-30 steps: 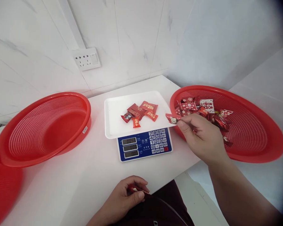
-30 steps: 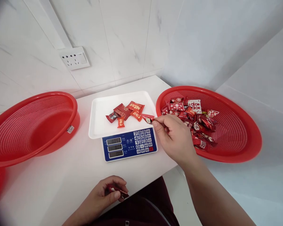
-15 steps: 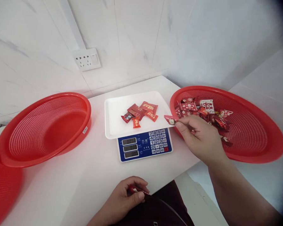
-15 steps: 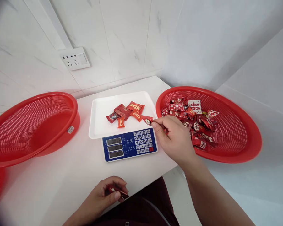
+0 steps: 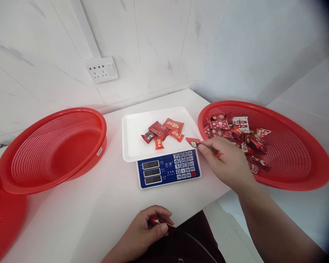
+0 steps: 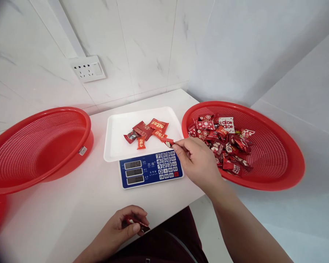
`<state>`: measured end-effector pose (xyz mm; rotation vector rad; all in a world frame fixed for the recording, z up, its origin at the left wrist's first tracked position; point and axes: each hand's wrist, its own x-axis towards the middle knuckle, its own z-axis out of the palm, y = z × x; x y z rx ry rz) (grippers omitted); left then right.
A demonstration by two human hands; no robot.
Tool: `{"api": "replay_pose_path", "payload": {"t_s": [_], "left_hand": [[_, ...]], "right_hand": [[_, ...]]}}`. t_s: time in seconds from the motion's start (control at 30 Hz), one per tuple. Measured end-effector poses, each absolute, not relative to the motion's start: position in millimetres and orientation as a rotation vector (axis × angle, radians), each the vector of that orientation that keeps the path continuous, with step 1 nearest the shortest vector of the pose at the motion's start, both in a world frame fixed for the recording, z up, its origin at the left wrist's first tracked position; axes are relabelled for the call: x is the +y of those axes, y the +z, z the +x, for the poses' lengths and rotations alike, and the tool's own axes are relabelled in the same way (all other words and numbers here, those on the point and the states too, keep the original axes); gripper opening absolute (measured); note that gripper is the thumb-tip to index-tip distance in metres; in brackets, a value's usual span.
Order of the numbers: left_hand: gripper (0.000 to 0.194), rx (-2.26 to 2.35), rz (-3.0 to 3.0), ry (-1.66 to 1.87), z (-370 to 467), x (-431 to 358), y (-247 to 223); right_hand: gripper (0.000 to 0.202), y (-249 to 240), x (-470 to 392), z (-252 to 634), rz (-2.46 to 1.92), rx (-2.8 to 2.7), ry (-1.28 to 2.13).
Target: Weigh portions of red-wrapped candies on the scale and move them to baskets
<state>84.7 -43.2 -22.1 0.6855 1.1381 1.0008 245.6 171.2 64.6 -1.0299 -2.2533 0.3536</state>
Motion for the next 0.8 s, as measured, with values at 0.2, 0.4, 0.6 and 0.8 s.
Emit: {"api": "replay_pose_path", "payload": {"t_s": [0.2,0.4,0.6,0.8], "left_hand": [[0.028,1.144,0.684,1.002,85,-44,-24],[0.028,1.133,0.681,1.018,85,-44,-23],[0.029,1.144,0.666,1.006,84,-43,-20],[0.028,1.136,0.662,1.010,85,-45,-21]], "right_hand": [[0.019,63,172,243,-1.040,-2.290,0.357],[0.020,57,173,238,-1.047,-2.306,0.399],[0.021,53,172,232,-1.068,-2.317,0.455],[0.020,52,172,229,-1.057,-2.329,0.480]]}}
